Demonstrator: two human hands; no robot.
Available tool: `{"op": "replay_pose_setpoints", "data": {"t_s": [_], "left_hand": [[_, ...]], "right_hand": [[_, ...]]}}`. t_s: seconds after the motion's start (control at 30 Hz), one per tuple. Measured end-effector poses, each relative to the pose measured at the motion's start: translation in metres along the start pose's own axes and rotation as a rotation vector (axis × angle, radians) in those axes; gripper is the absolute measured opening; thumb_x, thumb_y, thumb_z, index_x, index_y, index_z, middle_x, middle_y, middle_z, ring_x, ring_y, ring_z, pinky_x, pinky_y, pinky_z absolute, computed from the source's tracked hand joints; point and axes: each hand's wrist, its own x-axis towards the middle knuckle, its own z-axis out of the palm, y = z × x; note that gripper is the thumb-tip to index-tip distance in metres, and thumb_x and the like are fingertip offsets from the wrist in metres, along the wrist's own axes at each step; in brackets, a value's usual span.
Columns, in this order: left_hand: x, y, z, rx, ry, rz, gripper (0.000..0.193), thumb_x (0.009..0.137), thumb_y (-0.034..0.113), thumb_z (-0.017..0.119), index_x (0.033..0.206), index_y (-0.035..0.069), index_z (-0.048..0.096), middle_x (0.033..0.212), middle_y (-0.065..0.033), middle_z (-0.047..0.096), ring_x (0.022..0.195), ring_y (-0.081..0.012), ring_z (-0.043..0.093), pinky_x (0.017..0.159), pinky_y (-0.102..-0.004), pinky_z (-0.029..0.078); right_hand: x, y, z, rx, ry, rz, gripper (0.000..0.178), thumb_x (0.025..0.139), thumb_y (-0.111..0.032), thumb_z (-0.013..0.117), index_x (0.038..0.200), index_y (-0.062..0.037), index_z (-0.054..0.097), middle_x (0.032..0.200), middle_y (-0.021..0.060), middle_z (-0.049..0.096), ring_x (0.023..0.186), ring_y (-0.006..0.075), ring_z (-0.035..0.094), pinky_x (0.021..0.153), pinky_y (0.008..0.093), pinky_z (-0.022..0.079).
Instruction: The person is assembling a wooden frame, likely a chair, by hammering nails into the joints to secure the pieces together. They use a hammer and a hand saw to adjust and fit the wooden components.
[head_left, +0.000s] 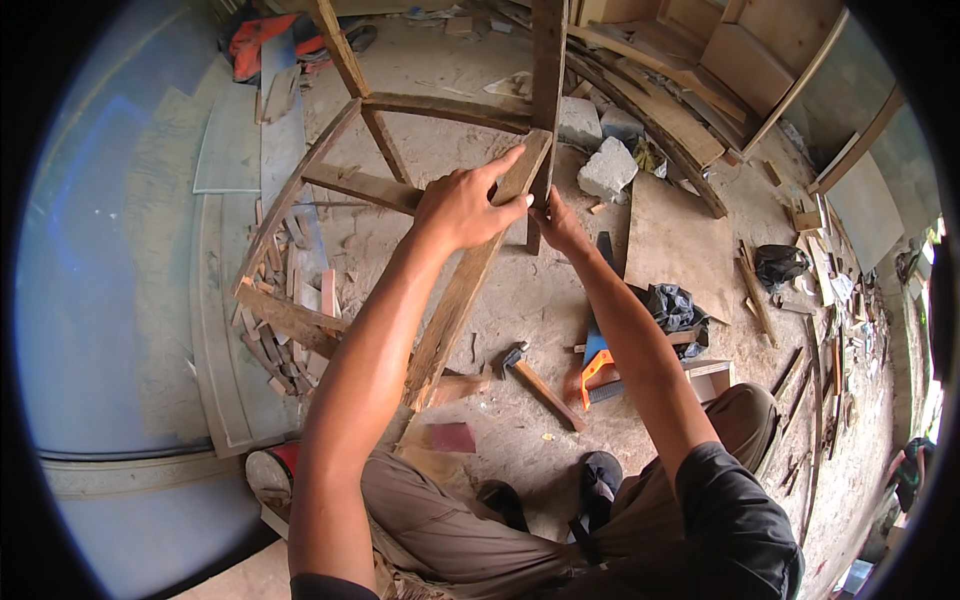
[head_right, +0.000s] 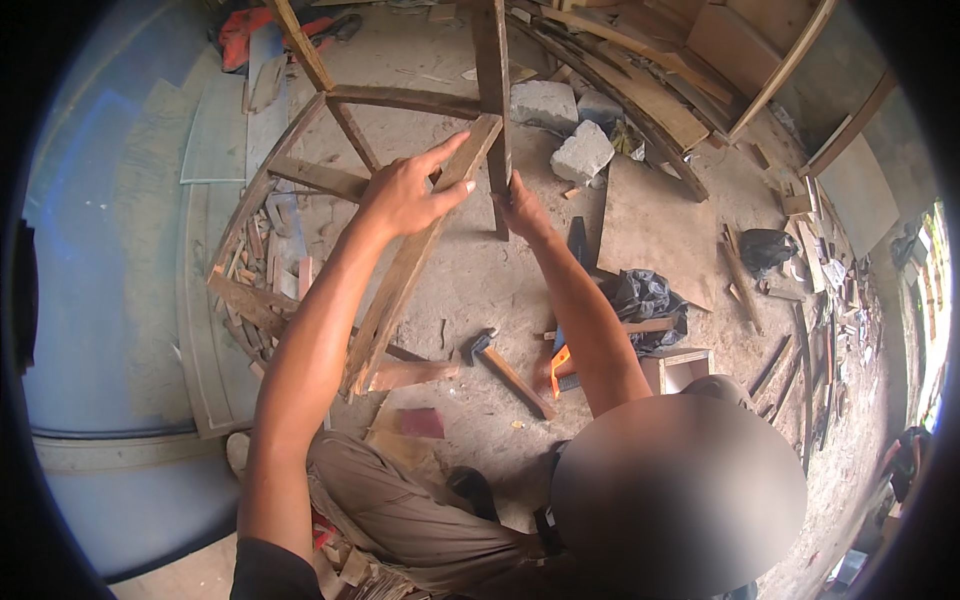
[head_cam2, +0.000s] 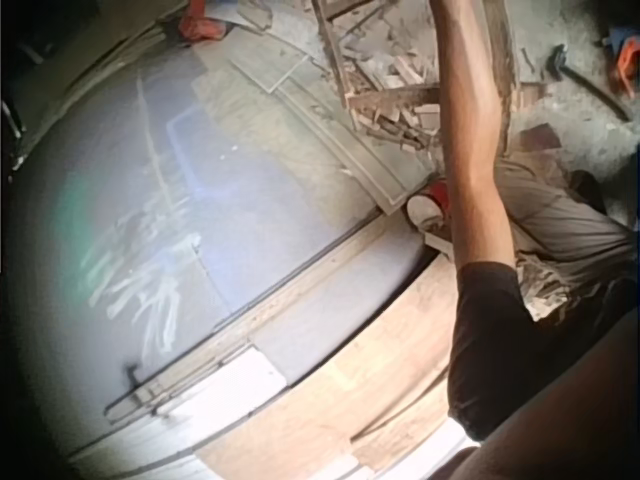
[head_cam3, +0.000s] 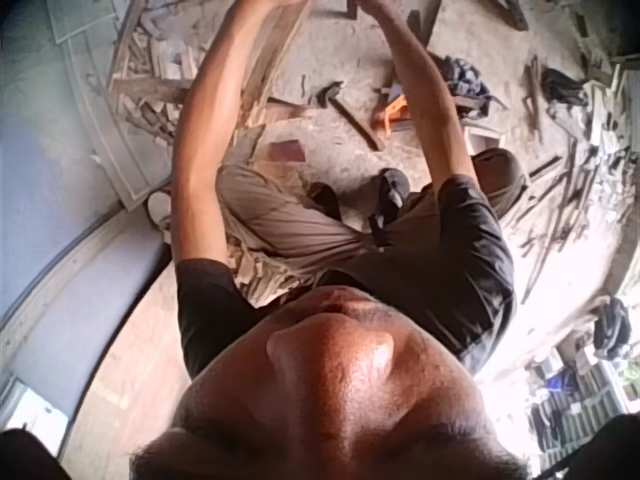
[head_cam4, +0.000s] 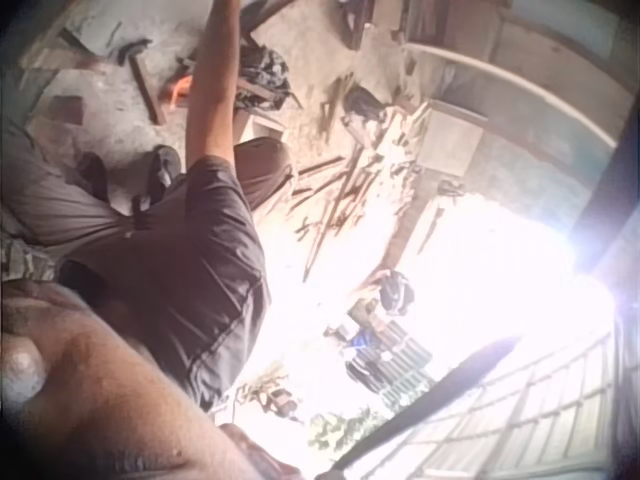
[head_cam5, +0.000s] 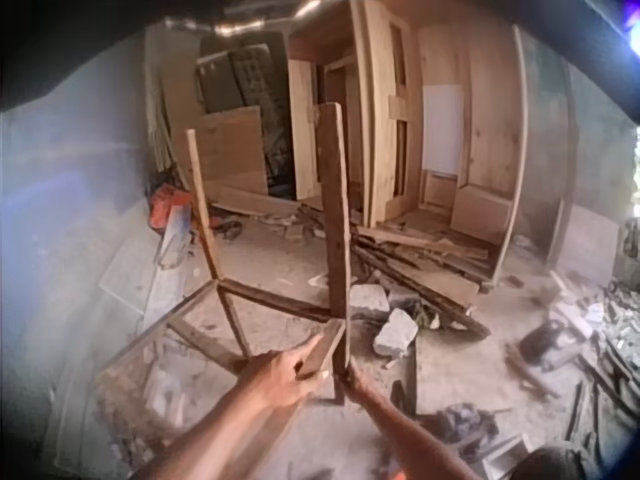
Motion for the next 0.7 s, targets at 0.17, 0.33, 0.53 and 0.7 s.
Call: {"op": "replay_pose_setpoints", "data": {"t_s": [0.17,0.33,0.53,0.7], "left_hand": [[-0.002,0.01,-0.008,0.085,-0.09,-0.046,0.06,0.084,0.043,0.061,0.141,0.032,0.046,0.121,-0.0178,0.063,0.111,-0.0376,0.061,0.093,-0.042,0.049],[-0.001,0.02,-0.007,0.075,-0.076,-0.064,0.06,0.083,0.043,0.06,0.14,0.032,0.047,0.116,-0.0193,0.064,0.107,-0.0389,0.061,0.091,-0.0426,0.05],[-0.001,0.01,-0.004,0.034,-0.003,0.021,0.064,0.083,0.045,0.059,0.143,0.029,0.043,0.118,-0.0242,0.063,0.108,-0.0428,0.061,0.091,-0.0446,0.051],[0.004,0.016,-0.004,0.013,-0.149,0.024,0.073,0.085,0.037,0.06,0.149,0.023,0.029,0.143,-0.0223,0.045,0.129,-0.043,0.046,0.106,-0.0495,0.038]], "right_hand": [[-0.003,0.002,0.003,0.082,0.0,-0.055,0.045,0.09,-0.02,0.065,0.123,0.0019,0.043,0.093,0.024,0.066,0.092,0.0424,0.065,0.073,0.0437,0.05],[-0.001,0.005,-0.007,0.04,-0.044,-0.006,0.047,0.09,-0.02,0.064,0.124,0.0037,0.041,0.093,0.025,0.065,0.092,0.0429,0.065,0.073,0.0443,0.05],[0.009,-0.017,-0.022,-0.102,-0.245,0.105,0.062,0.084,-0.023,0.066,0.135,-0.0021,0.038,0.102,0.0261,0.064,0.1,0.04,0.063,0.082,0.0462,0.05],[0.029,-0.013,-0.047,-0.204,-0.417,0.178,0.049,0.076,-0.019,0.07,0.12,-0.0046,0.052,0.1,0.0178,0.067,0.096,0.0362,0.065,0.082,0.041,0.051]]}}
